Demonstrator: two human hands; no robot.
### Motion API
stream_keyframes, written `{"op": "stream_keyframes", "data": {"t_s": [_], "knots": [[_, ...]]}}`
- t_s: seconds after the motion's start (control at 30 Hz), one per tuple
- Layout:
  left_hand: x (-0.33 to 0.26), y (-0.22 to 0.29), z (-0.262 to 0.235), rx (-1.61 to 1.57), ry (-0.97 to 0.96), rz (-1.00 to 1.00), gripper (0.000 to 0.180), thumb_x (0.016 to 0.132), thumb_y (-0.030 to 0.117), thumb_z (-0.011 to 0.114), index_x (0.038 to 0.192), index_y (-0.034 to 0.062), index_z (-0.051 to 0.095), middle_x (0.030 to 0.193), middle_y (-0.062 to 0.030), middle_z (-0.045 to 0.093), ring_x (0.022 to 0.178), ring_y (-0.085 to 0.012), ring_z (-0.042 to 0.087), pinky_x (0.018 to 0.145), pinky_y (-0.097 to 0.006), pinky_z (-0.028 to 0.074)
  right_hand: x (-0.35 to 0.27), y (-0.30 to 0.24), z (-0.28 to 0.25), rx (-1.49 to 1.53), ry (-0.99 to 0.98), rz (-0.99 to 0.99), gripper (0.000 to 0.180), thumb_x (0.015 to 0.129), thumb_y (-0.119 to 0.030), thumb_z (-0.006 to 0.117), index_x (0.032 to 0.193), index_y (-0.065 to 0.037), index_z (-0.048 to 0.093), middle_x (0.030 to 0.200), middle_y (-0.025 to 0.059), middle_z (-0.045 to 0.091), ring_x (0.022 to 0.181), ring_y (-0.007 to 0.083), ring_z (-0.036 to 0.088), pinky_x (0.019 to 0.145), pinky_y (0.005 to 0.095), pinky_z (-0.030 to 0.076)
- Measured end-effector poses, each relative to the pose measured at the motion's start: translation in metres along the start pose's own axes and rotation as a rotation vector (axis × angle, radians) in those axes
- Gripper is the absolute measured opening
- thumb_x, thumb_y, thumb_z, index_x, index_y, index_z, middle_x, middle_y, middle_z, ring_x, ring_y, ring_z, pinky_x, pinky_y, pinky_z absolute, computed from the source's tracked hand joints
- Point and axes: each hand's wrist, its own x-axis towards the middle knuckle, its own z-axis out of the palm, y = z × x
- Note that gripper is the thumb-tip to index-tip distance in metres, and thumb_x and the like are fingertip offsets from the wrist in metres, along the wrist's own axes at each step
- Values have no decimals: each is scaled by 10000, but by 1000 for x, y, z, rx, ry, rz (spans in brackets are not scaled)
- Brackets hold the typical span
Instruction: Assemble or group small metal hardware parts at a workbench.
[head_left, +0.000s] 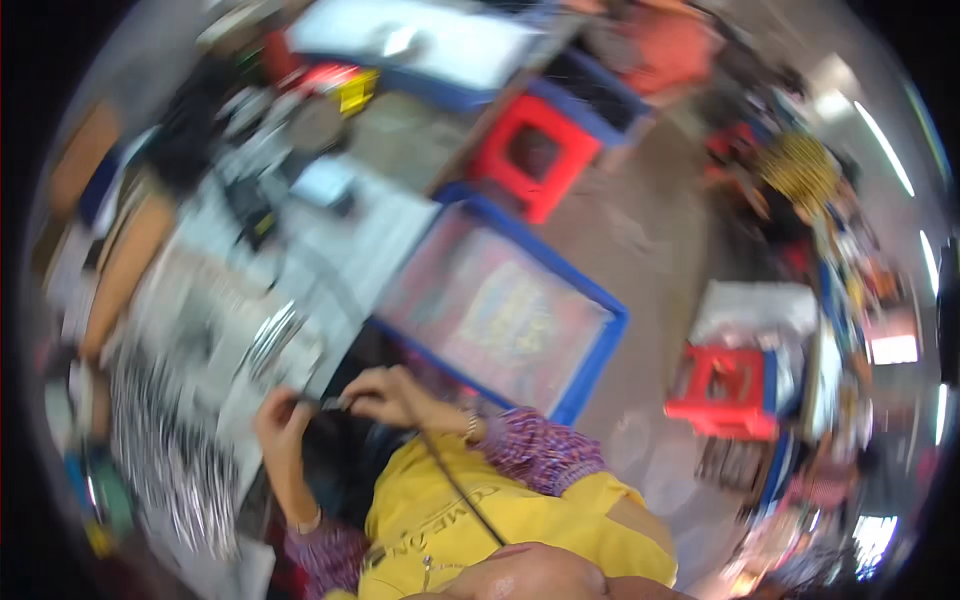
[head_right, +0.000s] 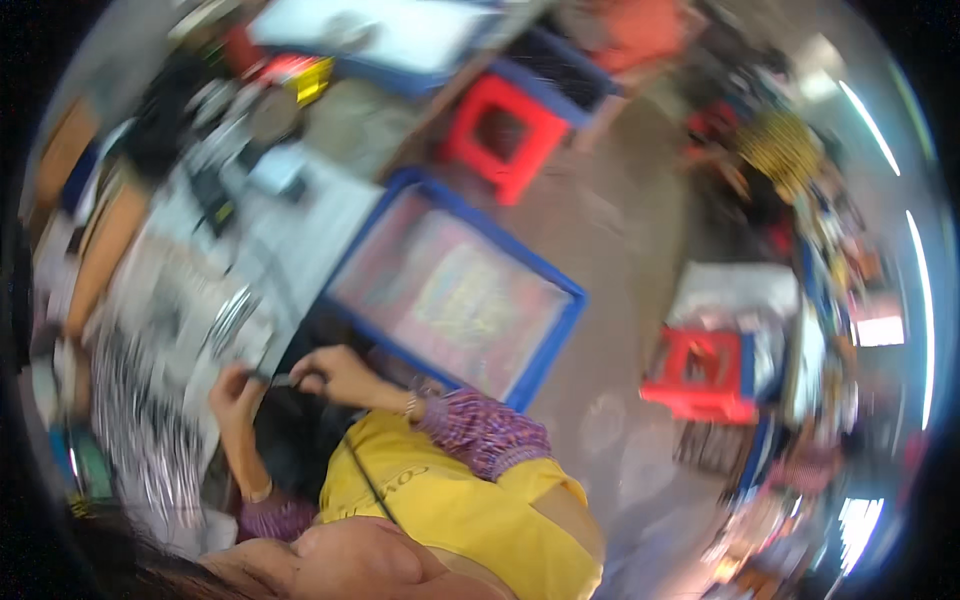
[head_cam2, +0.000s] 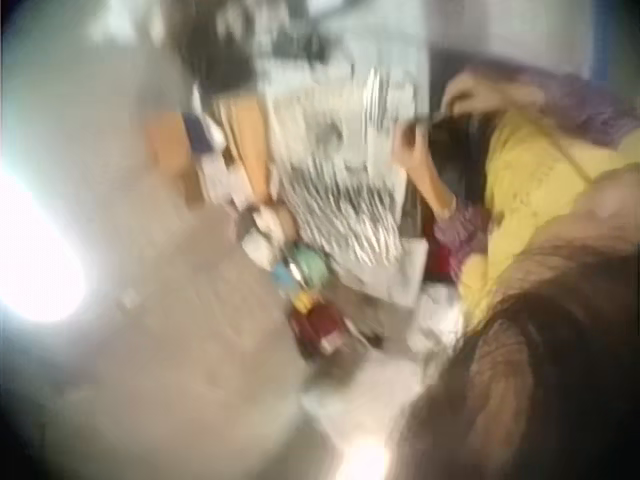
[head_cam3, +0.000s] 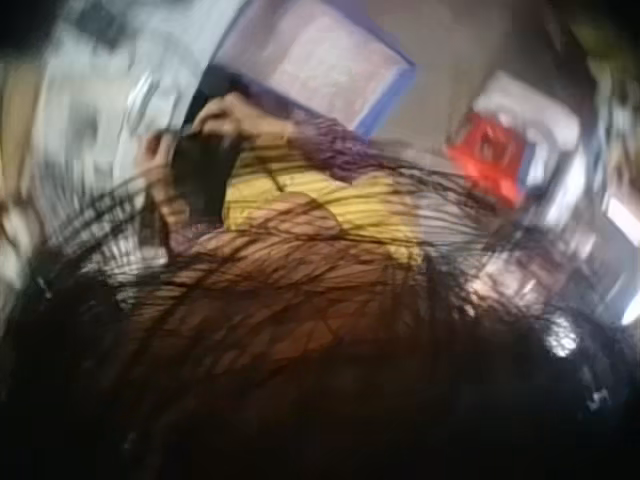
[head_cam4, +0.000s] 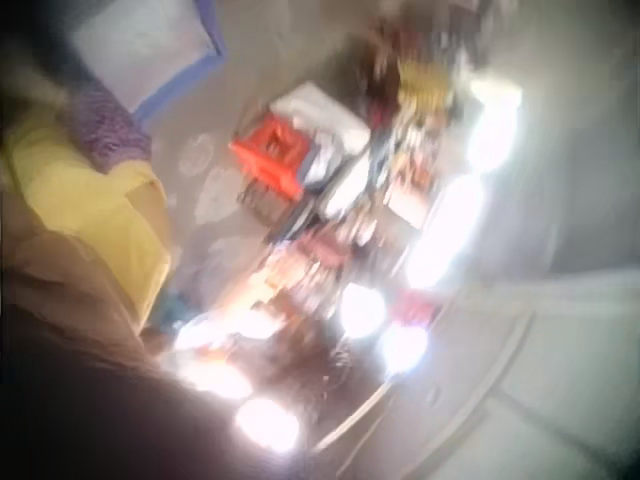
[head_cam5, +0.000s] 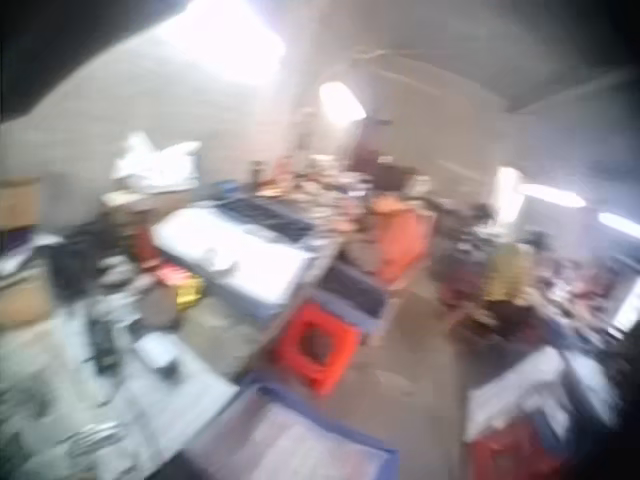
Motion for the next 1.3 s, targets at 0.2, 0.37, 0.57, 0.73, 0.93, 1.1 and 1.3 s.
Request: {"op": "stream_keyframes", "data": {"t_s": [0.2,0.37,0.57,0.73,0.93,1.1,1.3], "knots": [[-6,8,1,-179,47,-49,138,766,-22,610,900,-9,580,803,-50,623,723,-124,613,652,-227,486,6,-24,-4,102,15,112,181,748,-9,636,929,2,629,733,62,576,624,108,538,550,227,410],[-15,2,-1,-354,-12,-70,129,782,-33,610,906,-15,577,817,-59,624,754,-144,624,699,-247,505,6,-30,0,34,-66,169,185,739,-1,641,924,5,636,726,49,575,605,89,518,539,207,392],[-12,-2,4,-375,-44,-58,142,783,-18,622,917,-9,577,823,-55,625,752,-133,623,713,-247,506,5,-34,-3,22,-68,157,181,742,-6,640,922,3,641,720,44,573,598,83,507,537,206,387],[-9,2,12,-384,-28,-83,140,757,12,647,883,18,587,787,-44,630,702,-111,604,632,-210,455,4,-30,-8,32,-61,160,179,744,-12,644,922,2,642,722,45,572,600,87,510,538,207,388],[-12,0,6,-388,-21,-97,143,753,20,653,882,19,590,769,-35,622,691,-107,597,632,-208,450,4,-27,2,64,-90,180,176,747,-19,646,922,2,641,720,46,569,596,89,503,537,209,385],[-12,-2,6,-400,-34,-105,142,751,13,651,878,9,589,775,-44,621,700,-113,598,641,-214,454,2,-26,3,112,-71,188,171,748,-24,645,917,3,639,716,43,566,589,87,491,532,213,378],[-15,-7,1,-429,-32,-103,142,774,7,644,906,-14,595,802,-53,624,724,-123,612,681,-236,491,1,-22,10,118,-77,210,173,744,-24,645,914,3,639,711,44,565,592,85,487,530,211,374]]}}
